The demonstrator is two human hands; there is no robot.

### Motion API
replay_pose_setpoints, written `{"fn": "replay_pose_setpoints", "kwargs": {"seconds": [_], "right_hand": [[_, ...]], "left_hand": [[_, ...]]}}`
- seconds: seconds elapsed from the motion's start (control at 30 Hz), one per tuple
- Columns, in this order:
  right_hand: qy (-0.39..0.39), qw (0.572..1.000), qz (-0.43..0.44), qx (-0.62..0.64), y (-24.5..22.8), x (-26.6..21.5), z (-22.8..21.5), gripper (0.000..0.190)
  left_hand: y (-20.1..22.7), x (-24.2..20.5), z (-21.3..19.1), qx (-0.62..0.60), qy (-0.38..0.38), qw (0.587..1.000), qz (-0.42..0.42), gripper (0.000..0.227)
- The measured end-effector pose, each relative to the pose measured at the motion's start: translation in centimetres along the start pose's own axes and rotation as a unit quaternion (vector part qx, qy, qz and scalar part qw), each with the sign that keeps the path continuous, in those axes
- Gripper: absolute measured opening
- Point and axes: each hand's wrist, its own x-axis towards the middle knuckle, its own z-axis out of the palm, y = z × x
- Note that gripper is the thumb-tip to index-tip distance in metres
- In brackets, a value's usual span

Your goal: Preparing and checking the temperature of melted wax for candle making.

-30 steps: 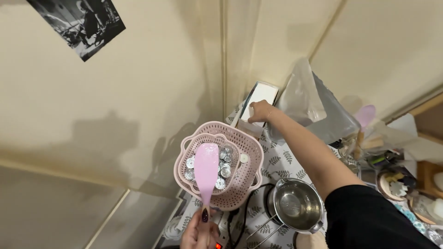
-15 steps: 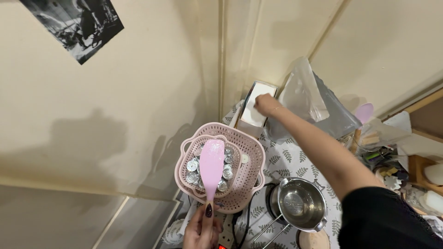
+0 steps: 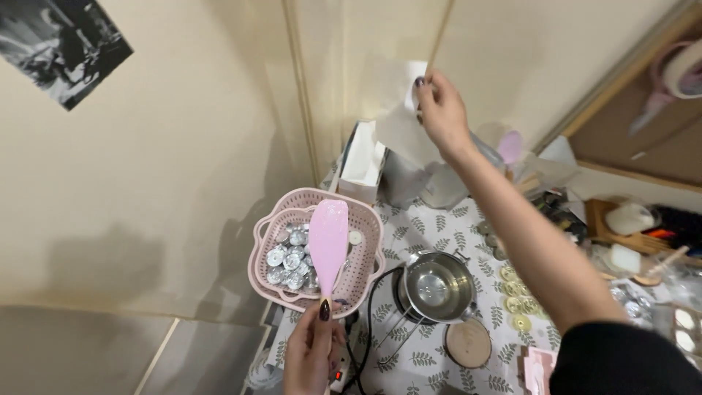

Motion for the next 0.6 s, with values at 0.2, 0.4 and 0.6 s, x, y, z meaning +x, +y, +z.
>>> {"fn": "replay_pose_setpoints", "kwargs": {"seconds": [0.2,0.4,0.6], "right_hand": [[-0.153,0.844,0.171,0.485,-6.7,-16.8,-3.9,0.049],[-0.051,0.666,0.291,0.685,-2.7,-27.2,-7.0,0.057],[-0.03,0.832,0.277,0.48,9.1,-33.9,-11.6,0.04]], "left_hand": [[1.6,-2.5,4.2,-0.05,-0.078,0.995,0.041,0.031],[0.7,-4.4,10.3,-0.059,-0.13,0.989,-0.035,0.034],[-2.2,-6.2,15.8,0.051,-0.183,0.982,-0.008,0.037]]}}
